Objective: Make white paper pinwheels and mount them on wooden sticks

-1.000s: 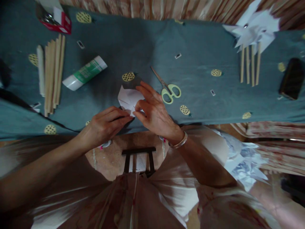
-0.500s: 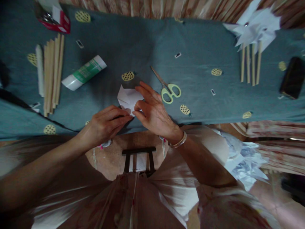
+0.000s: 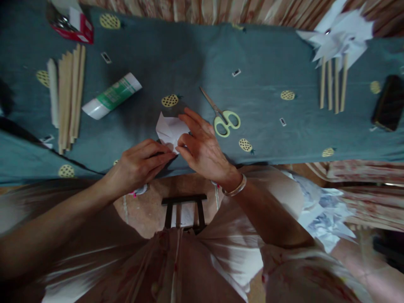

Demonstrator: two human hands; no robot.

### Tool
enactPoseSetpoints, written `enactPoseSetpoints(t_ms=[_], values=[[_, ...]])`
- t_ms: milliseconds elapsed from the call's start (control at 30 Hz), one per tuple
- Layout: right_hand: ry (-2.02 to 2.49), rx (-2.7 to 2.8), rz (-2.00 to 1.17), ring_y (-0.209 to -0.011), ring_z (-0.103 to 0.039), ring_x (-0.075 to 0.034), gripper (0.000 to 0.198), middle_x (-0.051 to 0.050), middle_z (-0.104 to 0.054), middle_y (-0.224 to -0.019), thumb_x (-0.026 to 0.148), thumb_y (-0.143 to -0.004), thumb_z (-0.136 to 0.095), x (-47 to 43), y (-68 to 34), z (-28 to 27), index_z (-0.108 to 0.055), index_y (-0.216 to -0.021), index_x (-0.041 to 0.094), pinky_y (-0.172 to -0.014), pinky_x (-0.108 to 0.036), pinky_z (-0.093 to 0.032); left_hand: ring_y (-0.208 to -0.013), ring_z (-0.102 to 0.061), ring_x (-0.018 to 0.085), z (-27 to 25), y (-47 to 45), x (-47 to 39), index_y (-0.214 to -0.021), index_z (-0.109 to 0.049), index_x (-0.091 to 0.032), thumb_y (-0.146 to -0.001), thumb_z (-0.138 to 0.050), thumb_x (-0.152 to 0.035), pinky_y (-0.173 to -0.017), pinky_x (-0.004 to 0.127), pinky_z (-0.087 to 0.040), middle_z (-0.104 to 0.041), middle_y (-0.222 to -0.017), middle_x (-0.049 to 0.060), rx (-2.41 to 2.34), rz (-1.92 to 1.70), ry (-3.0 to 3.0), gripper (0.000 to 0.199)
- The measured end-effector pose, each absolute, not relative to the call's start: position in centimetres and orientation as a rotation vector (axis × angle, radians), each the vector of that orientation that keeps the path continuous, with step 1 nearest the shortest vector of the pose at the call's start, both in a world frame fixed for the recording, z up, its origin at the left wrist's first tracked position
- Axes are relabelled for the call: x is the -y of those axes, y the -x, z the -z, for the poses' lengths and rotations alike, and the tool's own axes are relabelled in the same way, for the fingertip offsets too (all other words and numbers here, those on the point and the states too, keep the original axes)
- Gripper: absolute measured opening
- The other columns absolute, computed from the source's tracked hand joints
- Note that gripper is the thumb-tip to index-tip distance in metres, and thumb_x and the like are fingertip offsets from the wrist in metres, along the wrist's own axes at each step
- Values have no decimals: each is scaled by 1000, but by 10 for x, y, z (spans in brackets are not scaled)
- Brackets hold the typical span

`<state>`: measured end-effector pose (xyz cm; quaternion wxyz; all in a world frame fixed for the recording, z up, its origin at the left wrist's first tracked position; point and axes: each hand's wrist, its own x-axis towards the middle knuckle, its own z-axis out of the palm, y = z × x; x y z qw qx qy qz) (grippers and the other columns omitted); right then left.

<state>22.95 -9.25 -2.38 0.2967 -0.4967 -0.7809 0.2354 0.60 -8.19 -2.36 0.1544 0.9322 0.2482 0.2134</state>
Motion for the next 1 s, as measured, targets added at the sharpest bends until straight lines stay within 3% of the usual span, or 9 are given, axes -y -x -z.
enactPoseSetpoints(t_ms=[533, 800, 1000], values=[[1305, 2193, -466, -151, -38, -28, 17, 0, -58, -147, 31, -98, -56, 95, -231, 28, -73, -101, 30, -121, -54, -38, -95, -66, 19, 21, -7, 81, -111, -69, -14, -99, -53, -13, -82, 32, -59, -72, -105, 9, -725, -572, -2656, 19], [1269, 2318, -189, -149, -40, -27, 28, -14, -58, -146, 22, -103, -40, 101, -222, 30, -67, -96, 20, -114, -51, -44, -92, -67, 19, 24, -8, 81, -110, -69, -14, -99, -52, -12, -81, 31, -58, -73, -102, 9, -730, -606, -2647, 20], [1297, 2327, -386, -156, -29, -22, 40, -9, -47, -157, 13, -100, -33, 110, -210, 36, -55, -132, 25, -123, -51, -34, -91, -66, 21, 21, -8, 80, -107, -70, -14, -99, -53, -14, -79, 33, -57, -71, -97, 9, -734, -551, -2611, 19]])
